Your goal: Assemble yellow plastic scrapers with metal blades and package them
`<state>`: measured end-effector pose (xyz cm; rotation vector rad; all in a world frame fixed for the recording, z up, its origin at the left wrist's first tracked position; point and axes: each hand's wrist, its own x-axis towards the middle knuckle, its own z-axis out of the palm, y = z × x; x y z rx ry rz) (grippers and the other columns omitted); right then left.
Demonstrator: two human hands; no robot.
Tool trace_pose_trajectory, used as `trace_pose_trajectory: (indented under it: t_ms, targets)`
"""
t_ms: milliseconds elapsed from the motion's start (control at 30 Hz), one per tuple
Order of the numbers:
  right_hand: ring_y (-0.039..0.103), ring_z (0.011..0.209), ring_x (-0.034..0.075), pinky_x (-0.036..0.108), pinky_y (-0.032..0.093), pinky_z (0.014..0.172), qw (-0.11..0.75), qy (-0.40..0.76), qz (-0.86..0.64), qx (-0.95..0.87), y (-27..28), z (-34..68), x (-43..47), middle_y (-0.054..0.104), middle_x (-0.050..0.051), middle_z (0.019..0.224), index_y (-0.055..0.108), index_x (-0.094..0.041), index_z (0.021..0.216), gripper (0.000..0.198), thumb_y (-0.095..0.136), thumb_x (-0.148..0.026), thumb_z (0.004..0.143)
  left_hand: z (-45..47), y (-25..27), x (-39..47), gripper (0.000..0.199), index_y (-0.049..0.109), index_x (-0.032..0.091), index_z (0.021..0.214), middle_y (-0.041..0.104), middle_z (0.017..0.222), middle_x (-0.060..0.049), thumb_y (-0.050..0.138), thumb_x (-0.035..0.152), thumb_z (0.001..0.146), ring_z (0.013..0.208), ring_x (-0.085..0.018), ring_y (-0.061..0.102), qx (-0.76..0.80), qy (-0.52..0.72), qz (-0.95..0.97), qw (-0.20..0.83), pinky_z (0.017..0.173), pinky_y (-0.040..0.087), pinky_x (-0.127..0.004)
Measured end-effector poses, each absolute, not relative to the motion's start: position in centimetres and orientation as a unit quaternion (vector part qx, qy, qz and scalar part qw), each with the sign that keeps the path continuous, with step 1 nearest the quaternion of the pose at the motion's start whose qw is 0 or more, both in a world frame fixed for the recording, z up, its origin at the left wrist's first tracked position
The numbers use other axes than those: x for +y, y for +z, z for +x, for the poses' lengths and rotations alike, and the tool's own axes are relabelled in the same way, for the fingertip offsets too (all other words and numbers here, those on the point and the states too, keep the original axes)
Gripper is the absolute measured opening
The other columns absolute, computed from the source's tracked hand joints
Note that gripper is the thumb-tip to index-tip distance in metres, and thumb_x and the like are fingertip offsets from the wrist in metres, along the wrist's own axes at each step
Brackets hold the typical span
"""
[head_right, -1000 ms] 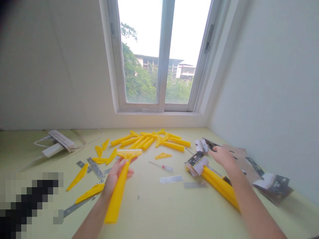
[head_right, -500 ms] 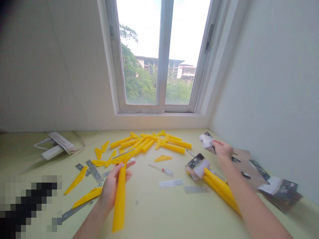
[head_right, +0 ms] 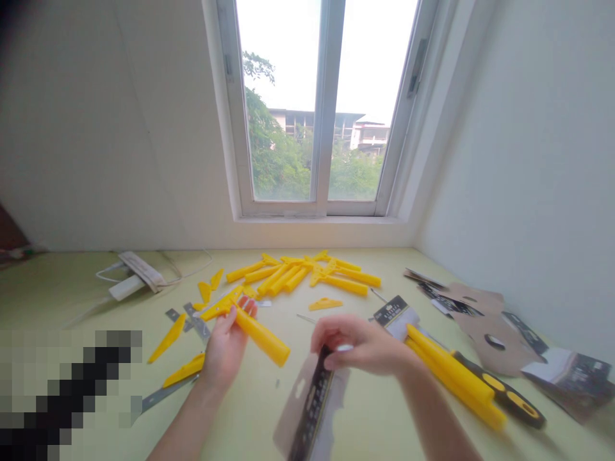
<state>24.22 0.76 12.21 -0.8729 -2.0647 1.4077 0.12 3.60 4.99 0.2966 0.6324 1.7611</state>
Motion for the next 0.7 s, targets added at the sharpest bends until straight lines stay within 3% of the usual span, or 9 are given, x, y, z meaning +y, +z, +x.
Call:
trace_pose_trajectory:
  t_ms: [100,267,467,700]
  targets:
    - [0.056,0.074,0.018,0.029,0.046,0.067,0.266,0.471,-0.341,-0.768,10.8,22.0,2.0,0.062,0.002,0.077,0.066,-0.019,0.079,0.011,0.065,-0.027,0.07,0.1,5.2,3.4,0.023,0.054,0.017,0.104,0.065,0.099,-0.008,0.045,0.009,0.084,0.092,-0.018,0.064,0.256,0.752,0.138,0.591,0.089,0.05,-0.035]
    - [0.055,0.067,0.015,0.025,0.044,0.062,0.412,0.544,-0.338,-0.648,7.6,20.3,3.1,0.057,-0.001,0.069,0.062,-0.017,0.074,0.016,0.069,-0.027,0.065,0.4,5.0,3.3,0.017,0.057,0.016,0.097,0.066,0.1,-0.008,0.048,0.009,0.083,0.105,-0.019,0.058,0.243,0.746,0.179,0.594,0.097,0.043,-0.036]
    - [0.054,0.069,0.015,0.026,0.044,0.061,0.555,0.464,-0.394,-0.567,4.7,18.0,2.7,0.057,0.0,0.071,0.06,-0.018,0.075,0.015,0.068,-0.027,0.065,1.2,4.2,3.0,0.013,0.059,0.016,0.094,0.065,0.108,-0.007,0.055,0.018,0.082,0.117,-0.018,0.048,0.251,0.674,0.27,0.64,0.103,0.033,-0.034]
    - [0.054,0.068,0.017,0.028,0.044,0.057,0.625,0.397,-0.398,-0.542,3.1,16.3,2.1,0.056,0.002,0.077,0.054,-0.021,0.089,0.017,0.058,-0.033,0.077,1.1,4.5,3.3,0.011,0.057,0.016,0.092,0.066,0.103,-0.008,0.056,0.015,0.081,0.108,-0.018,0.056,0.286,0.709,0.183,0.618,0.097,0.041,-0.03]
